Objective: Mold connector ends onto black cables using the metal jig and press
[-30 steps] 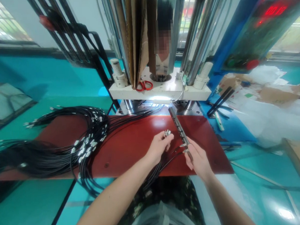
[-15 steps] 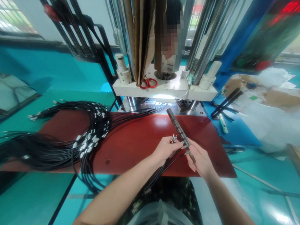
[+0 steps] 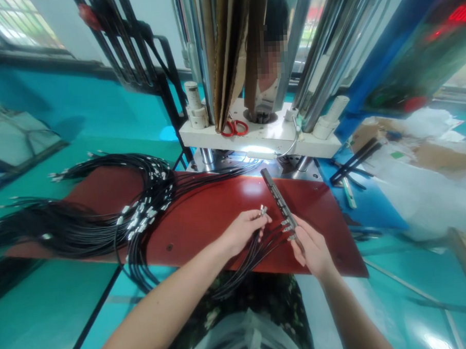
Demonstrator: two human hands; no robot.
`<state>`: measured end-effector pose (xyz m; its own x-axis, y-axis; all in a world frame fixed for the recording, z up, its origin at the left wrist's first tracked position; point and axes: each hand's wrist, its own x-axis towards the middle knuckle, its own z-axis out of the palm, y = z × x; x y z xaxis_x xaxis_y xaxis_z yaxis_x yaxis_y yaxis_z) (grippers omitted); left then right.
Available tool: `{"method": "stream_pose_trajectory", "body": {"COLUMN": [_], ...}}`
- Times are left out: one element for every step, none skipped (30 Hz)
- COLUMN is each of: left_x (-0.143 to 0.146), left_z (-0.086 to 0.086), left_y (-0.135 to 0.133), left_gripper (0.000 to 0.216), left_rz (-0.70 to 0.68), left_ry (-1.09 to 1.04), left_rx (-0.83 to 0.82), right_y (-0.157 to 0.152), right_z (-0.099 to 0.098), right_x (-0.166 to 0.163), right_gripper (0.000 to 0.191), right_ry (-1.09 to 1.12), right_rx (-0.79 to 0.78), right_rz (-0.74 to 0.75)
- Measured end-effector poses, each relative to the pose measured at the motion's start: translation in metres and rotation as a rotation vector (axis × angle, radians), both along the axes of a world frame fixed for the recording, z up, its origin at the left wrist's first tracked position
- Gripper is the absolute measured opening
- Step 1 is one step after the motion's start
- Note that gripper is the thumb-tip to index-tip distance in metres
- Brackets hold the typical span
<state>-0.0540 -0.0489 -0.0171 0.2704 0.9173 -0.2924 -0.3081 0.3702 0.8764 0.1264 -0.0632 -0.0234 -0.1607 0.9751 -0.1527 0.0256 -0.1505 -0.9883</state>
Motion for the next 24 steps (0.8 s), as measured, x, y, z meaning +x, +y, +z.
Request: {"method": "stream_pose_trajectory", "body": {"left_x": [-0.005,-0.008,-0.010,-0.010,-0.009,-0.006,-0.002,0.003,0.007,0.011,0.015,0.017,0.019,0.020,0.021,0.021,0.021,0.020,0.020,0.020,0.019,0.019,0.018,0.018], "left_z": [0.001,0.003,0.005,0.007,0.009,0.010,0.010,0.010,0.009,0.008,0.006,0.004,0.002,0.000,0.000,-0.001,-0.001,0.000,0.001,0.001,0.001,0.001,0.001,0.000], "left_y": [-0.001,-0.001,-0.002,-0.002,-0.002,-0.002,-0.002,-0.002,-0.002,-0.002,-0.002,-0.003,-0.003,-0.003,-0.003,-0.003,-0.003,-0.003,-0.003,-0.003,-0.002,-0.002,-0.002,-0.002], "left_gripper": [0.026,0.026,0.026,0.025,0.024,0.023,0.023,0.023,0.023,0.023,0.023,0.024,0.024,0.024,0.024,0.024,0.025,0.026,0.027,0.028,0.030,0.031,0.032,0.033], "left_rz": [0.051,0.106,0.154,0.185,0.193,0.181,0.155,0.125,0.098,0.079,0.076,0.086,0.104,0.126,0.148,0.167,0.179,0.185,0.188,0.187,0.180,0.168,0.152,0.136], "left_ry": [-0.014,-0.028,-0.038,-0.039,-0.027,-0.002,0.035,0.083,0.135,0.185,0.226,0.256,0.276,0.285,0.283,0.272,0.252,0.226,0.195,0.159,0.119,0.077,0.037,0.002], "left_rx": [-0.006,-0.011,-0.021,-0.035,-0.053,-0.075,-0.091,-0.092,-0.074,-0.039,0.006,0.049,0.081,0.099,0.105,0.099,0.081,0.054,0.020,-0.013,-0.041,-0.060,-0.067,-0.067], "right_y": [0.000,0.001,0.001,0.001,0.001,0.001,0.000,0.000,0.000,-0.001,0.000,0.000,0.000,0.001,0.002,0.002,0.002,0.003,0.003,0.003,0.003,0.002,0.002,0.002], "right_z": [0.000,0.000,-0.001,-0.001,-0.001,-0.001,0.000,0.000,0.000,0.000,0.001,0.001,0.002,0.002,0.003,0.003,0.003,0.003,0.002,0.002,0.001,0.001,0.001,0.001], "right_x": [0.001,0.001,0.002,0.002,0.002,0.001,0.001,0.001,0.001,0.001,0.001,0.001,0.001,0.001,0.001,0.001,0.000,0.000,0.000,0.000,0.000,0.000,-0.001,-0.001], "right_gripper": [0.056,0.056,0.057,0.057,0.056,0.055,0.054,0.054,0.054,0.055,0.056,0.057,0.058,0.058,0.058,0.057,0.057,0.057,0.058,0.058,0.059,0.059,0.059,0.059], "right_ry": [0.009,0.014,0.015,0.014,0.011,0.006,-0.002,-0.012,-0.023,-0.033,-0.042,-0.050,-0.056,-0.062,-0.068,-0.072,-0.075,-0.078,-0.080,-0.082,-0.081,-0.079,-0.073,-0.066], "right_rx": [-0.004,-0.007,-0.008,-0.006,-0.002,0.002,0.007,0.009,0.007,0.000,-0.011,-0.020,-0.030,-0.036,-0.037,-0.037,-0.038,-0.039,-0.040,-0.039,-0.040,-0.042,-0.043,-0.048], "right_rz": [0.002,0.008,0.013,0.015,0.013,0.011,0.013,0.018,0.029,0.046,0.059,0.063,0.065,0.068,0.069,0.074,0.082,0.090,0.094,0.091,0.088,0.086,0.081,0.077]}}
